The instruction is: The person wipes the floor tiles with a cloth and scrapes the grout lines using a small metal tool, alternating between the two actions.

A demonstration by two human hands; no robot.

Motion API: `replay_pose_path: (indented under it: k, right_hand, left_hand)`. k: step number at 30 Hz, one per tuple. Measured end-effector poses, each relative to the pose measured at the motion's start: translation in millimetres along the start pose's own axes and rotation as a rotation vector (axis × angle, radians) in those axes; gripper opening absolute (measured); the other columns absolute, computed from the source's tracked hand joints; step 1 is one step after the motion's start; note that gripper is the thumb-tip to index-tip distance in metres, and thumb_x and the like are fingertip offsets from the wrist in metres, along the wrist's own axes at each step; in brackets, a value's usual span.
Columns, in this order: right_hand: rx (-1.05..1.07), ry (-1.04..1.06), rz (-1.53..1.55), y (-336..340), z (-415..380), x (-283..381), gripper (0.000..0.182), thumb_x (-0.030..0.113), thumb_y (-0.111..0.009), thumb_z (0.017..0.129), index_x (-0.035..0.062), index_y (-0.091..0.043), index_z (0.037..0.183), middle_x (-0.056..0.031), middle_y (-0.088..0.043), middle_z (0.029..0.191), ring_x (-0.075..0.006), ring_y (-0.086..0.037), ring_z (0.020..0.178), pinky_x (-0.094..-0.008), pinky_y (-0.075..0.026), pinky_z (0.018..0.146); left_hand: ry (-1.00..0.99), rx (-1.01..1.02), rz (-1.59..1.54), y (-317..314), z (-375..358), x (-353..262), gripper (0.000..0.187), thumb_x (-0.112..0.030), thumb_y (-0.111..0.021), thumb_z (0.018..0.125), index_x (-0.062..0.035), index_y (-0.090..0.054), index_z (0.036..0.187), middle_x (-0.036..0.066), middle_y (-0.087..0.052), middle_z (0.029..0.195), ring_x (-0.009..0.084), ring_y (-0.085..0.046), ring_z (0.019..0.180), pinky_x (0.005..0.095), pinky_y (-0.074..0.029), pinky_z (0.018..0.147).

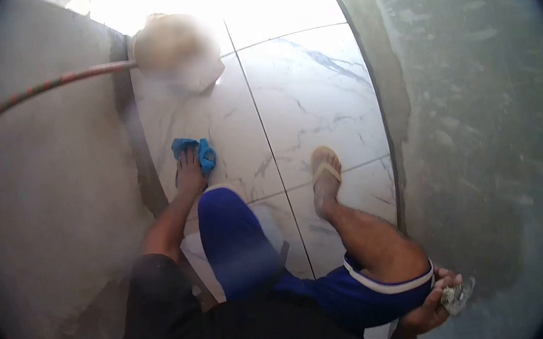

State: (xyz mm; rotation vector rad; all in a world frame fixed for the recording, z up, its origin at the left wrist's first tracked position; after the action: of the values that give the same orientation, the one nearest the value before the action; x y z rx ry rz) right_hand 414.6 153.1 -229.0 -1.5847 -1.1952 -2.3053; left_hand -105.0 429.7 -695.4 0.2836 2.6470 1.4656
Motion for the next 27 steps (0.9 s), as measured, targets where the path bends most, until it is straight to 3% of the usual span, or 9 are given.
replay_pose_path:
  k: [3, 5, 7, 10, 11, 16, 19, 22, 27]
  right_hand:
    - [-0.003, 0.105, 0.203, -20.8, 31.3, -1.4, 0.043, 0.028, -0.065, 0.102, -0.0085, -0.058, 0.124, -0.0117, -0.064, 0.108, -0.0215, -0.060, 0.099, -0.0419, -0.047, 0.098]
    - [0.220, 0.206, 0.151, -40.6, 63.5, 6.9, 0.019, 0.020, -0.059, 0.105, 0.0058, -0.056, 0.117, -0.0088, -0.055, 0.099, -0.0248, -0.056, 0.095, -0.0441, -0.050, 0.089]
    - [0.376, 0.241, 0.099, -59.5, 85.4, 14.4, 0.014, 0.018, -0.056, 0.106, 0.0088, -0.053, 0.117, -0.0089, -0.051, 0.103, -0.0275, -0.058, 0.098, -0.0423, -0.054, 0.085]
    - [0.378, 0.176, 0.069, -75.9, 120.5, 8.1, 0.018, 0.019, -0.057, 0.106, 0.0066, -0.053, 0.118, -0.0087, -0.053, 0.102, -0.0266, -0.058, 0.097, -0.0421, -0.053, 0.086]
    - [0.385, 0.166, 0.050, -83.6, 132.0, 6.1, 0.019, 0.020, -0.057, 0.106, 0.0055, -0.054, 0.118, -0.0086, -0.053, 0.101, -0.0262, -0.059, 0.096, -0.0420, -0.053, 0.087]
    - [0.443, 0.122, -0.023, -126.9, 163.4, -10.1, 0.029, 0.023, -0.059, 0.105, -0.0001, -0.055, 0.121, -0.0082, -0.056, 0.097, -0.0240, -0.059, 0.093, -0.0416, -0.051, 0.090]
    - [0.428, 0.102, -0.083, -146.8, 162.6, -12.9, 0.035, 0.025, -0.060, 0.104, -0.0035, -0.055, 0.123, -0.0079, -0.058, 0.094, -0.0227, -0.059, 0.092, -0.0414, -0.049, 0.092]
    - [0.445, 0.081, -0.171, -149.3, 168.8, 1.1, 0.041, 0.027, -0.062, 0.104, -0.0068, -0.056, 0.125, -0.0077, -0.059, 0.092, -0.0213, -0.060, 0.090, -0.0412, -0.048, 0.094]
    - [0.572, -0.264, 0.060, -172.8, 198.1, -31.3, 0.043, 0.028, -0.062, 0.101, -0.0065, -0.058, 0.127, -0.0053, -0.059, 0.083, -0.0180, -0.059, 0.083, -0.0443, -0.046, 0.097]
  left_hand:
    - [-0.111, 0.109, 0.142, 52.7, 49.3, -18.3, 0.097, -0.033, -0.074, 0.086, -0.0077, -0.021, 0.163, 0.020, -0.021, 0.168, 0.0436, -0.015, 0.156, 0.0613, -0.019, 0.124]
    - [-0.292, 0.121, 0.224, 70.4, 78.6, -68.7, 0.095, -0.028, -0.076, 0.084, -0.0082, -0.025, 0.162, 0.018, -0.025, 0.167, 0.0415, -0.017, 0.156, 0.0602, -0.016, 0.125]
    - [-0.641, 0.015, 0.011, 81.3, 88.3, -153.6, 0.074, -0.024, -0.069, 0.083, -0.0146, -0.044, 0.153, 0.015, -0.033, 0.164, 0.0387, -0.027, 0.153, 0.0623, -0.020, 0.123]
    - [-0.954, 0.205, 0.086, 94.9, 90.5, -313.9, 0.077, -0.024, -0.065, 0.089, -0.0193, -0.035, 0.160, 0.012, -0.033, 0.166, 0.0357, -0.020, 0.157, 0.0627, -0.010, 0.126]
    - [-1.074, 0.021, 0.103, 73.8, 95.4, -354.7, 0.077, -0.026, -0.065, 0.090, -0.0182, -0.034, 0.161, 0.012, -0.030, 0.168, 0.0342, -0.018, 0.158, 0.0624, -0.009, 0.127]
    - [-1.010, -0.212, -0.200, 136.3, 147.9, -489.9, 0.073, -0.025, -0.066, 0.086, -0.0124, -0.045, 0.154, 0.013, -0.037, 0.164, 0.0355, -0.023, 0.156, 0.0621, -0.011, 0.126]
    - [-0.741, -0.276, -0.261, 178.3, 218.4, -460.8, 0.064, -0.025, -0.060, 0.089, -0.0119, -0.051, 0.150, 0.013, -0.039, 0.162, 0.0356, -0.027, 0.154, 0.0623, -0.012, 0.125]
    - [-0.374, -0.304, -0.401, 177.6, 248.0, -355.4, 0.070, -0.030, -0.062, 0.090, -0.0131, -0.043, 0.155, 0.014, -0.036, 0.165, 0.0349, -0.024, 0.156, 0.0605, -0.011, 0.126]
    - [-0.114, -0.682, -0.402, 111.8, 133.8, -128.5, 0.076, -0.033, -0.080, 0.078, -0.0071, -0.052, 0.143, 0.019, -0.056, 0.138, 0.0379, -0.051, 0.132, 0.0509, -0.040, 0.112]
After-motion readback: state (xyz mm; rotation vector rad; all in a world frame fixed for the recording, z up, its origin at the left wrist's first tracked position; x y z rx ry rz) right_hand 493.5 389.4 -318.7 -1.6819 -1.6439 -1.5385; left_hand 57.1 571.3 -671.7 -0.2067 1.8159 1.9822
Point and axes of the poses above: each hand's wrist, its own z-axis towards the middle knuckle, its own y-axis out of the back of the hand, x = y × z, the point moved 7 cm from there along z, towards the middle knuckle
